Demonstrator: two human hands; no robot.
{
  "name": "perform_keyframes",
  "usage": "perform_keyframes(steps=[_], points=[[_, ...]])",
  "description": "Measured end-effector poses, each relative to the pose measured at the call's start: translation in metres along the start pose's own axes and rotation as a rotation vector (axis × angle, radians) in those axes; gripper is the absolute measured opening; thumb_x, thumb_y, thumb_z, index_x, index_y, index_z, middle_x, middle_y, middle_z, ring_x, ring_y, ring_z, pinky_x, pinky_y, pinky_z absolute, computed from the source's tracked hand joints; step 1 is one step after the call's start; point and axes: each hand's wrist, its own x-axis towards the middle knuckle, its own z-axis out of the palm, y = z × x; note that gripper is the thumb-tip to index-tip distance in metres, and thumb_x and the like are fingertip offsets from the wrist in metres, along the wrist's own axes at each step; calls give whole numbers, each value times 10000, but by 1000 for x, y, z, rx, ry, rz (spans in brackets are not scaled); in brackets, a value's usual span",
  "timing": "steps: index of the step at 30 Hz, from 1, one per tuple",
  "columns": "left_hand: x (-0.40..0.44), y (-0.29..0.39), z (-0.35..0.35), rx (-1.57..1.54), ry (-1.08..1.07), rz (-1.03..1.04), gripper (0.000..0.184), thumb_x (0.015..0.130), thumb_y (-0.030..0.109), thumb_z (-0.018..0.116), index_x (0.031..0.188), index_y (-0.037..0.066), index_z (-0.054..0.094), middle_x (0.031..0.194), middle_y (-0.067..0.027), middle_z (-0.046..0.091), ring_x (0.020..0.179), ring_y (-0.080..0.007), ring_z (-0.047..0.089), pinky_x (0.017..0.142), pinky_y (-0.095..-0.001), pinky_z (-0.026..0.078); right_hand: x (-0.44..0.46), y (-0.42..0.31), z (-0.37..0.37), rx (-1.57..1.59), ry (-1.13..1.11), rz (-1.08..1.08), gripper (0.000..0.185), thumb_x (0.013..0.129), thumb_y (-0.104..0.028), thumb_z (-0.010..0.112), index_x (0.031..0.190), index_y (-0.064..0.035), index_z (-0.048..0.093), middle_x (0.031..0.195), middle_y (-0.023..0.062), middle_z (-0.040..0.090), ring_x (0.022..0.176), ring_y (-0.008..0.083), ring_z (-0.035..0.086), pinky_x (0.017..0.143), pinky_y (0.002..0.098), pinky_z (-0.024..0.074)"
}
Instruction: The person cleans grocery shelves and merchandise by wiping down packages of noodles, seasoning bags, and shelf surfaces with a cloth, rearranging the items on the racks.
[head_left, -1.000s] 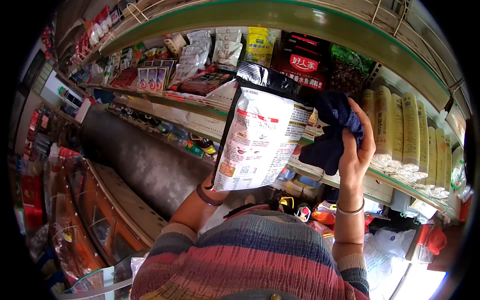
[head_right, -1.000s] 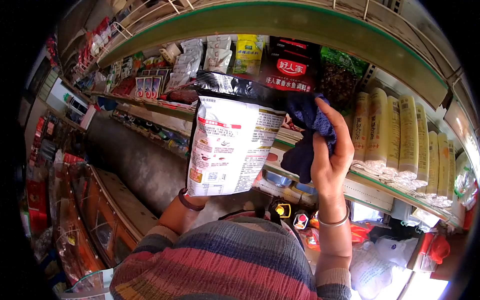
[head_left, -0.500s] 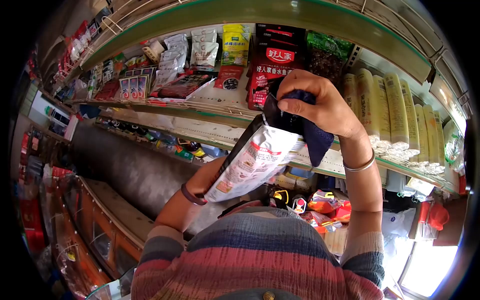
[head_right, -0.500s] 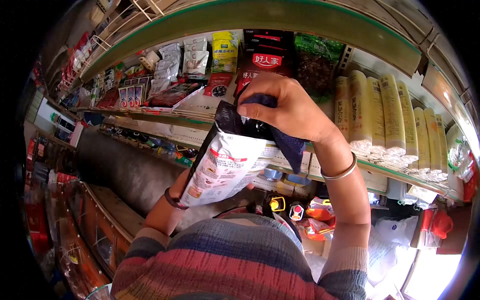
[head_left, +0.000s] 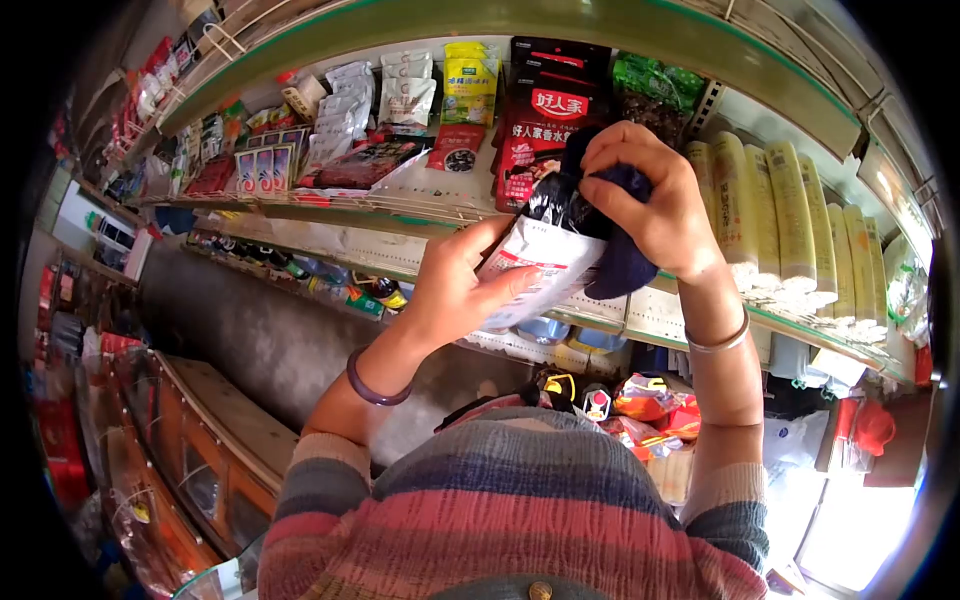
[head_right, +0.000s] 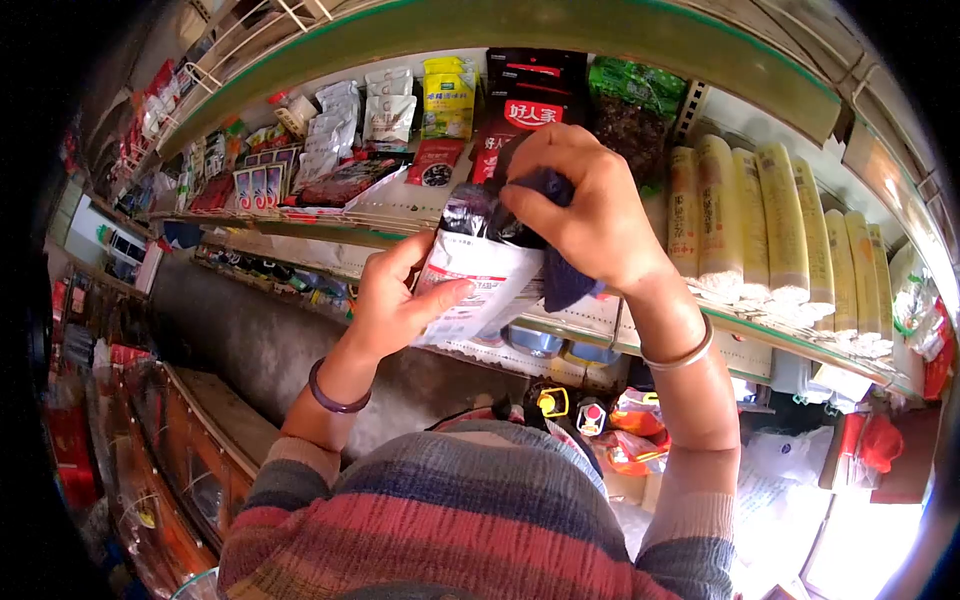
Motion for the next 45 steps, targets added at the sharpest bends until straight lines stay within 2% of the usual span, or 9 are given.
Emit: perform_keyframes(steps=[9,11,14,24,30,35,40,42,45], points=[[1,13,-1,-372,-37,-191,292,811,63,651,1066,-36,548,926,-62,639,802,-88,591,720,-243,484,-11,-9,0,68,314,224,181,759,-72,670,921,-3,627,895,107,622,873,216,598,778,287,466],[5,16,-6,-329,3,-160,276,810,65,654,1052,-28,557,910,-56,641,775,-75,586,700,-229,480,-23,-37,-1,57,373,-58,217,767,-68,636,974,-3,624,995,113,607,906,243,580,820,345,457],[11,25,-2,-147,101,48,328,763,33,665,1069,-22,562,947,-66,641,851,-113,586,766,-260,470,-34,-42,25,-332,-48,-493,343,705,-108,623,1041,-40,635,1051,65,597,919,234,527,809,370,434],[12,12,-2,-440,40,-146,281,753,-47,629,1018,-17,541,871,-26,603,759,-61,555,675,-219,464,-25,-1,36,-533,43,-571,408,633,-163,597,1034,-150,671,1069,-43,592,880,204,494,756,325,428],[6,12,-7,-597,82,-300,293,754,-47,635,1034,-36,553,889,-68,637,771,-101,604,692,-233,489,-45,31,29,-477,103,-453,498,574,1,639,1054,-129,654,1044,26,584,886,228,498,802,333,450],[0,20,-27,-661,94,-221,343,743,-15,653,1066,-37,541,928,-78,634,816,-121,605,744,-249,478,-84,89,11,-477,0,0,404,653,78,548,1033,-43,609,1080,117,582,967,310,520,869,368,437],[3,19,-40,-661,124,-133,376,748,37,675,1088,-39,533,970,-78,626,865,-134,593,796,-261,457,-76,68,3,182,564,271,325,812,27,462,1124,20,554,1172,125,572,1065,196,535,930,307,402],[5,22,-34,-622,137,-73,383,745,34,682,1090,-40,531,975,-79,624,870,-137,591,796,-261,457,-56,18,6,283,608,136,368,769,44,489,1131,22,554,1174,157,563,1069,234,540,933,329,399],[4,22,-28,-543,164,27,390,742,9,673,1100,-44,525,986,-88,626,880,-141,593,797,-265,456,-34,-17,9,-421,277,-297,490,645,35,570,1126,-56,581,1214,122,538,1007,282,511,895,350,407]])
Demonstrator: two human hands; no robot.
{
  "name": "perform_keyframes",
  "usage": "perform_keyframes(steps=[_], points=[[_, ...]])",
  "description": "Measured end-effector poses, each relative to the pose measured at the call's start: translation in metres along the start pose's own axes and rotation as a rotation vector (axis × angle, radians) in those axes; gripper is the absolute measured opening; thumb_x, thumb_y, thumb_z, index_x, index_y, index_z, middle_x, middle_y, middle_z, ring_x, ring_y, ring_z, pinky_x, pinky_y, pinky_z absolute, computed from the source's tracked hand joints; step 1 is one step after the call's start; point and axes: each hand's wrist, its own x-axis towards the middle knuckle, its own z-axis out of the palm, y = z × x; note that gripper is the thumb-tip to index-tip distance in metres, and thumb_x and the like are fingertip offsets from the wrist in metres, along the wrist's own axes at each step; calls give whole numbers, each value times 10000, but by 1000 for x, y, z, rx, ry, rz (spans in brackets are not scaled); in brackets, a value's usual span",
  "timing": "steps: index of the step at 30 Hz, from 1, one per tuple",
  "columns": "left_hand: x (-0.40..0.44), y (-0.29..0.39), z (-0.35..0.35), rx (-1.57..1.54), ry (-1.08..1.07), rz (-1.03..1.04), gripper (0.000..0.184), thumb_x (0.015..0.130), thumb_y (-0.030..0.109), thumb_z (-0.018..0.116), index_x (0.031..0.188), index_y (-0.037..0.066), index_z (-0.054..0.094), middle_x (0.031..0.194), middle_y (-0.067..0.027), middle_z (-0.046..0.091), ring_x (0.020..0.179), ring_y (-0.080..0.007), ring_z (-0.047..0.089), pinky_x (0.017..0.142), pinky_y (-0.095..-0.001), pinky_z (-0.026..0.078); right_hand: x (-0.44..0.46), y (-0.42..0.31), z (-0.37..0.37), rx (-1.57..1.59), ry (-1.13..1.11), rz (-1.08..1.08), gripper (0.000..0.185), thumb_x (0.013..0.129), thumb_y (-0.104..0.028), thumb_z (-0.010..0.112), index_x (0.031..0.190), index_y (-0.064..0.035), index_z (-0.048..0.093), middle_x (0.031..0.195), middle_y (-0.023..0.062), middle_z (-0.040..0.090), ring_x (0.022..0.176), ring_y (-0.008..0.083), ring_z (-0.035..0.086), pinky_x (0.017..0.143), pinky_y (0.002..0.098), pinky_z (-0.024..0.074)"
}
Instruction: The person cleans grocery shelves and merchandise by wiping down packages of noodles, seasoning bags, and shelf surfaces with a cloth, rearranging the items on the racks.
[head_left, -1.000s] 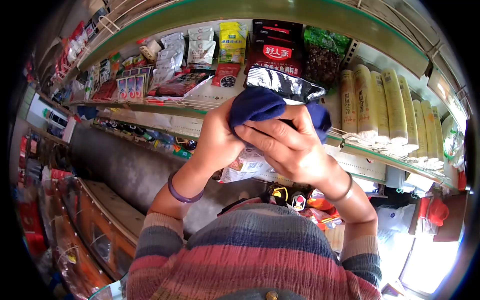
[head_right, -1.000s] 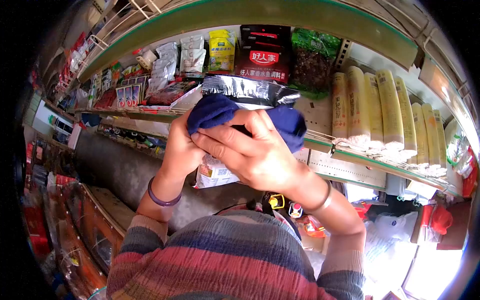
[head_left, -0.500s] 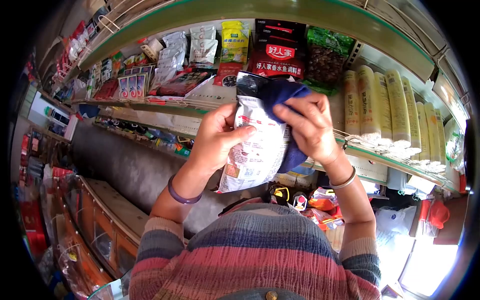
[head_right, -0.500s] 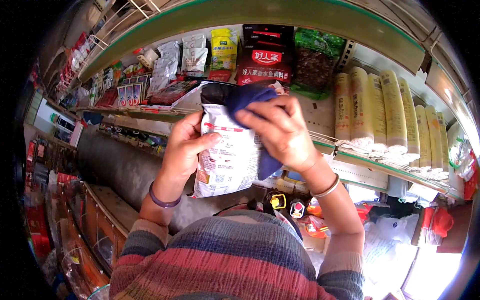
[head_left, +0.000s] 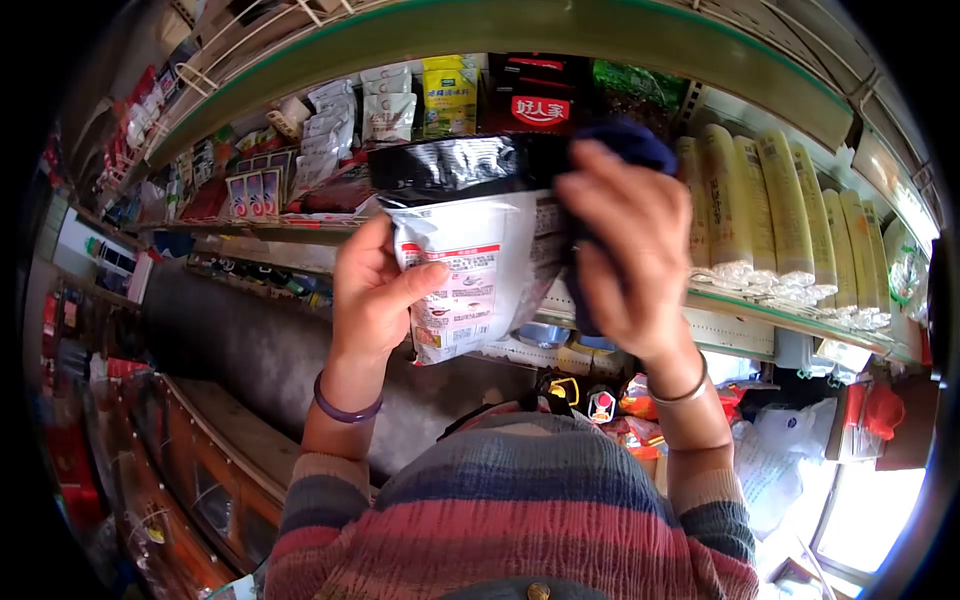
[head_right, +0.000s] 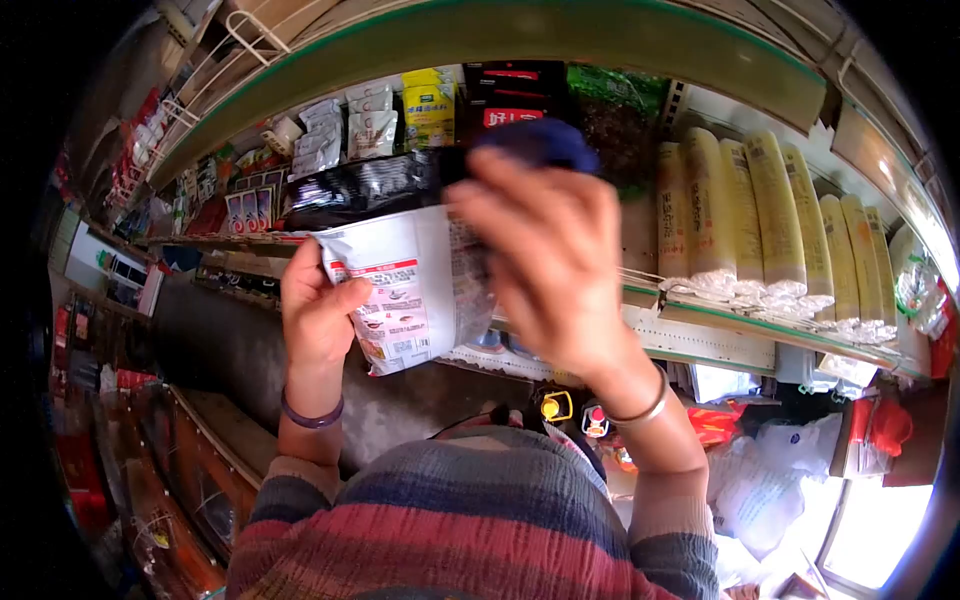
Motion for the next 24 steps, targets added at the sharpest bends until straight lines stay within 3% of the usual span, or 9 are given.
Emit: perform_keyframes(steps=[3,7,8,11,12,14,17,19,24], points=[[3,7,-2,-35,62,22,396,740,7,672,1105,-44,525,997,-95,628,886,-145,595,801,-263,455,-8,11,27,-66,-50,-5,534,602,42,584,1115,-105,591,1223,87,520,966,299,489,864,367,424],[4,4,-34,-225,222,14,322,812,36,596,1121,-28,530,1035,-103,624,925,-169,601,850,-291,458,-43,36,30,419,-2,602,409,734,66,460,1121,-28,555,1196,141,526,1073,240,519,936,329,396],[6,6,-36,-296,231,6,281,835,27,567,1112,-12,539,1043,-105,621,937,-177,602,858,-312,469,-45,34,22,399,88,601,394,764,51,424,1142,6,526,1199,140,523,1111,208,496,957,305,371],[7,5,-37,-371,247,-7,260,846,31,556,1104,2,544,1034,-102,623,936,-181,603,855,-322,474,-19,-10,9,575,338,450,575,810,-136,525,1316,40,314,1256,172,460,1150,269,462,1008,372,327],[7,1,-34,-408,250,-11,241,851,28,550,1092,19,553,1031,-97,624,953,-186,598,854,-326,476,-13,-15,11,703,287,287,581,802,-196,571,1290,46,367,1272,182,447,1166,298,453,1005,388,329],[12,-4,-20,-439,252,-2,264,855,32,553,1118,48,544,1066,-93,611,993,-196,584,879,-343,469,5,-30,11,187,-30,-32,590,697,-275,679,1212,-37,519,1263,188,445,1133,351,446,937,444,340],[17,-9,-16,-486,258,4,288,862,66,563,1147,60,526,1104,-96,592,1015,-216,575,905,-375,463,-4,-39,63,60,-155,0,578,652,-223,681,1206,-130,545,1209,60,508,880,276,446,815,400,336],[21,-13,-20,-468,350,-49,292,867,75,559,1156,61,520,1106,-99,590,1016,-224,574,904,-384,466,-23,-39,69,188,-144,1,542,632,-216,670,1163,-146,587,1150,27,545,842,246,448,773,379,345],[19,-12,-33,-680,396,-171,330,910,159,514,1214,37,475,1192,-135,553,1079,-282,551,907,-480,461,-73,-43,78,172,-110,-283,357,589,-133,637,932,-201,712,1022,-35,561,951,207,510,823,385,383]])
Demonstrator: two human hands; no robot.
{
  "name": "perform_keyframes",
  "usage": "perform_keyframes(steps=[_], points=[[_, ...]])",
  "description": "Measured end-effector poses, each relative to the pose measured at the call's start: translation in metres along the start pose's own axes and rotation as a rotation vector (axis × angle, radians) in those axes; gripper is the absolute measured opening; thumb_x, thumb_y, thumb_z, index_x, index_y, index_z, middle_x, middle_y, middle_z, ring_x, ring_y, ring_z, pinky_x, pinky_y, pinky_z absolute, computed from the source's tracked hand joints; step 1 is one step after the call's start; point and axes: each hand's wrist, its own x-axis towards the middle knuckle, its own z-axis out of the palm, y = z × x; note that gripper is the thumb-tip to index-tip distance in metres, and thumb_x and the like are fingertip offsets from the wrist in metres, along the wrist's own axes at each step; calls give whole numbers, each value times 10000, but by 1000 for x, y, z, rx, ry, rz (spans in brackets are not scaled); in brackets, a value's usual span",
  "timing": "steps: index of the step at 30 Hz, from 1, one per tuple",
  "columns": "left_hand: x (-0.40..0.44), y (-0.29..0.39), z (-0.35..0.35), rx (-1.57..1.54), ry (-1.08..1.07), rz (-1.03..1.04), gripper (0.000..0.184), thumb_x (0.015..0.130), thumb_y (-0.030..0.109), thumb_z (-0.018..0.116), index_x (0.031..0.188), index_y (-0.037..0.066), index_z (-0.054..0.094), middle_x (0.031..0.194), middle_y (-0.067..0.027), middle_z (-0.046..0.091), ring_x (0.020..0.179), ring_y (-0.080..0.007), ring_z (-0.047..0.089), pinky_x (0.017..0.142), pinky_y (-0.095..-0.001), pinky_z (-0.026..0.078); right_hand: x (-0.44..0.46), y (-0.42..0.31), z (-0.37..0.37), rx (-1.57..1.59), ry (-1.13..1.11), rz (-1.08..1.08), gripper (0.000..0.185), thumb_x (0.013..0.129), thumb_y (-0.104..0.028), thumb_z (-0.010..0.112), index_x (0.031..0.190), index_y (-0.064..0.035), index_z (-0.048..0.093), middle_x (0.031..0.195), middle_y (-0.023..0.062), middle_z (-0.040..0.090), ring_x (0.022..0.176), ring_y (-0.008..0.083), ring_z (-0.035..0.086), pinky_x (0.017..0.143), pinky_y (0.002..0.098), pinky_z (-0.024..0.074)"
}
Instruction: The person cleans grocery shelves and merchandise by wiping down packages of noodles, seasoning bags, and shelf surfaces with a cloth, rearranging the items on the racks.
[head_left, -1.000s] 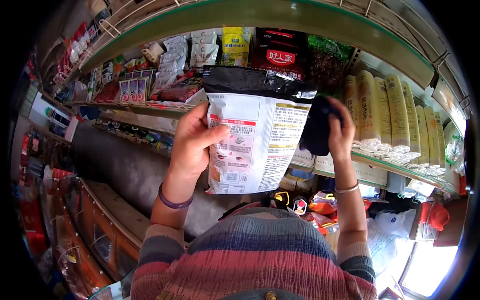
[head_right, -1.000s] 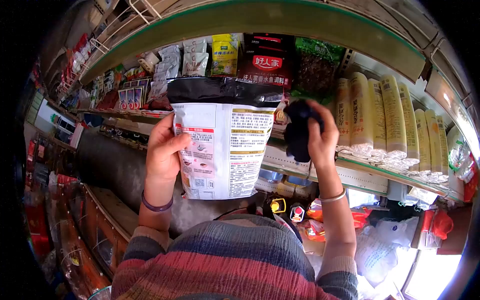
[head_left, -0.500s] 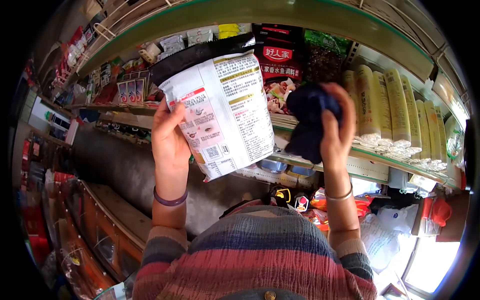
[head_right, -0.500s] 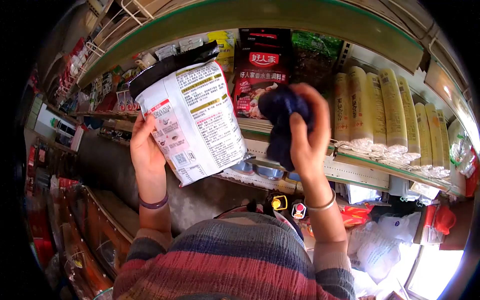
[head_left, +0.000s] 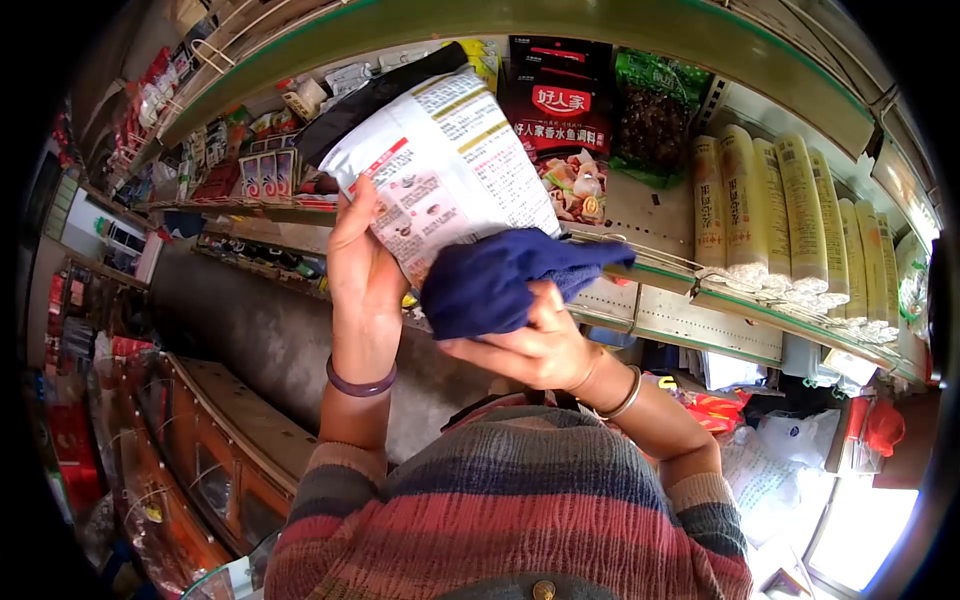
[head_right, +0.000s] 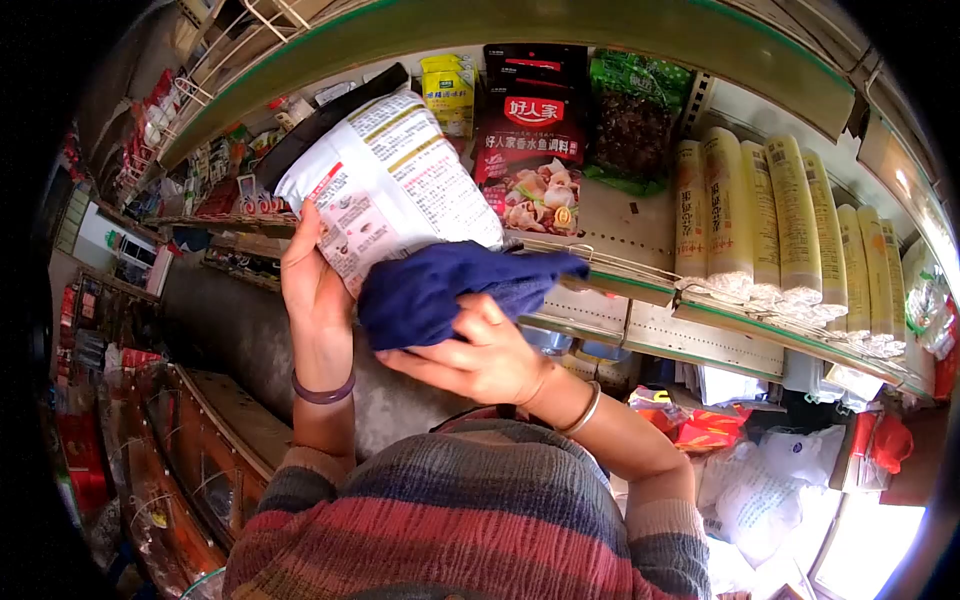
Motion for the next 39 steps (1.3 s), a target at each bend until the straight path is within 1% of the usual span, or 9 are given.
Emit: perform_keyframes(steps=[3,5,8,19,21,23,25,29,39], points=[[3,10,-22,-331,-172,-142,431,932,238,474,1297,18,410,1324,-171,442,1231,-328,407,1030,-529,302,-20,18,-7,-58,48,88,399,599,-128,618,985,-196,695,929,-11,506,869,206,482,780,352,401],[2,13,-27,-334,-185,-138,443,931,237,473,1309,21,393,1337,-174,425,1245,-334,389,1035,-539,286,-24,25,-9,1,135,352,488,560,49,613,1019,-114,640,972,80,462,890,270,486,813,377,410],[4,11,-30,-407,-177,-146,444,929,240,476,1308,24,394,1344,-172,417,1250,-337,381,1026,-562,283,-6,30,-12,87,339,609,567,587,85,558,1142,-33,532,1055,166,430,971,315,455,886,368,387],[7,17,-38,-369,-206,-45,461,942,276,440,1327,31,378,1345,-159,422,1244,-330,386,1036,-537,275,-31,-1,8,622,-128,333,485,619,1,575,1097,-80,601,1062,138,525,989,297,524,898,378,414],[8,24,-47,-342,-262,-14,444,934,278,459,1301,33,411,1315,-148,458,1208,-320,431,1008,-528,330,-46,9,-2,704,-22,646,463,647,28,494,1095,-46,585,1074,135,545,975,271,547,920,366,405],[1,28,-55,-251,-231,22,500,924,314,474,1327,33,385,1354,-156,416,1227,-324,410,1029,-514,305,-37,13,-29,949,374,1174,451,669,24,445,1103,-11,562,1086,125,553,992,246,553,941,346,390],[-5,27,-66,-193,-248,-20,512,913,324,491,1321,32,393,1350,-156,420,1210,-322,431,1012,-520,330,-20,23,-53,953,634,1042,450,682,7,445,1120,2,547,1155,135,522,1055,242,523,951,344,379],[-7,3,-86,-133,-255,-101,475,887,305,537,1268,31,460,1255,-157,518,1127,-325,510,975,-511,382,49,27,-78,315,207,394,521,679,-5,532,1199,-21,526,1267,178,426,1153,321,434,989,395,331],[-11,8,-91,-95,-94,-77,413,920,274,489,1237,10,471,1221,-135,544,1100,-303,529,965,-481,401,-56,13,-31,439,-115,608,446,643,24,534,1082,-30,587,1137,172,489,1035,357,501,899,408,415]])
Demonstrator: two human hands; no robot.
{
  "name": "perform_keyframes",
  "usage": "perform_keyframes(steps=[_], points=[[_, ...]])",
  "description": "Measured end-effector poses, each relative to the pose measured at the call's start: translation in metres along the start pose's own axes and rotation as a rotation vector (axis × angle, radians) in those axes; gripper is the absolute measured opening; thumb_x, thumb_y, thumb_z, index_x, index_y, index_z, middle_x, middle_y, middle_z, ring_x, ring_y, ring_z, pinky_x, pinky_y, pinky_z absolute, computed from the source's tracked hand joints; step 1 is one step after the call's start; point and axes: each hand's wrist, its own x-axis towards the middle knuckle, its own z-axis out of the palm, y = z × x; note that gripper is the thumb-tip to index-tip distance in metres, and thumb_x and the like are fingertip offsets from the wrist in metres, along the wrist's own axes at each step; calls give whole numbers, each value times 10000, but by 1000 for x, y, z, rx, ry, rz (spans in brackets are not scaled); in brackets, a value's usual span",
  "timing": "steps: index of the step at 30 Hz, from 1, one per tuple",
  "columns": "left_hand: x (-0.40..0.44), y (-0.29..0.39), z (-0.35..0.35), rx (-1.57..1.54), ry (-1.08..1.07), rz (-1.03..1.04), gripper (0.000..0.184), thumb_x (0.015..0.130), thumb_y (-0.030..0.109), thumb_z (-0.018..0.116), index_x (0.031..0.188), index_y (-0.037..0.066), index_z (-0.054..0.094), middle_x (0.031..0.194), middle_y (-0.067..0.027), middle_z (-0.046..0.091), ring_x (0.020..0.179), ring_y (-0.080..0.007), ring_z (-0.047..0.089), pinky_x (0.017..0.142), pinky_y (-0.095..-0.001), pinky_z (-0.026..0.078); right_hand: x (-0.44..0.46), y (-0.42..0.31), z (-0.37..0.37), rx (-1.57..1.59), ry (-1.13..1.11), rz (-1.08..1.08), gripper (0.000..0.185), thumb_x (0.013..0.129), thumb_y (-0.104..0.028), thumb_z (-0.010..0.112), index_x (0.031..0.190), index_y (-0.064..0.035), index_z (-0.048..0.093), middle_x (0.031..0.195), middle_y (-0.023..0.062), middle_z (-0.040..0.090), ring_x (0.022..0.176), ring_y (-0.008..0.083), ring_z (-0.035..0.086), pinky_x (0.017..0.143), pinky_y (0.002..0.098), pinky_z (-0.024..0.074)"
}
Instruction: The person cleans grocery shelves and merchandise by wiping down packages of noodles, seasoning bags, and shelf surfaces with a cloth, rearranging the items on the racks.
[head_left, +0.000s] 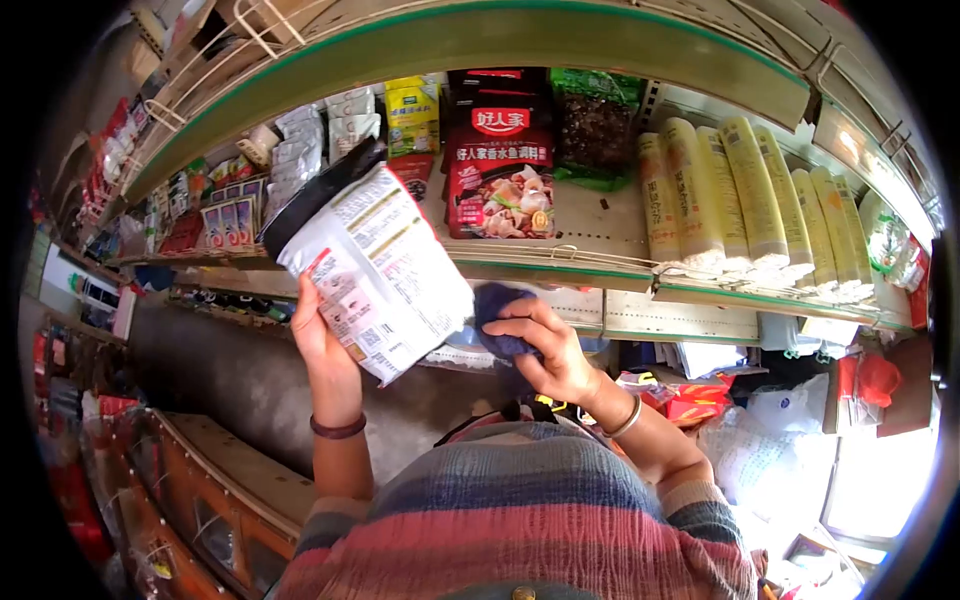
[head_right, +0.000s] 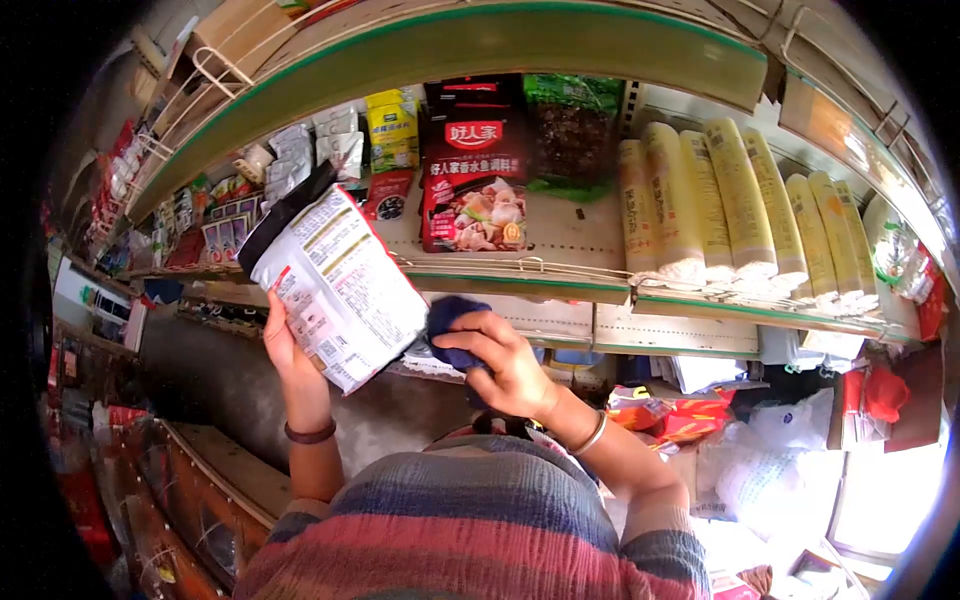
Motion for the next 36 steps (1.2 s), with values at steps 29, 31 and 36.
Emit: perform_keyframes(steps=[29,31,36], points=[[-9,-135,49,422,-147,-55,687,820,382,626,1330,34,325,1260,-80,456,1141,-173,449,971,-334,336,-48,-2,-8,1362,712,868,510,850,-340,495,1236,-10,447,1168,143,560,1047,277,553,950,394,416],[-15,-142,56,284,-121,-63,614,847,434,572,1292,58,377,1194,-67,502,1117,-182,474,963,-340,346,-45,-2,-2,1362,664,899,543,849,-360,500,1277,-40,405,1193,148,540,1072,298,537,964,432,408],[0,-134,68,140,119,-123,537,906,461,456,1290,92,393,1235,-53,484,1144,-206,464,975,-390,367,-48,6,-20,481,147,829,353,904,-275,530,1064,35,581,1041,89,616,955,156,555,868,303,422]])
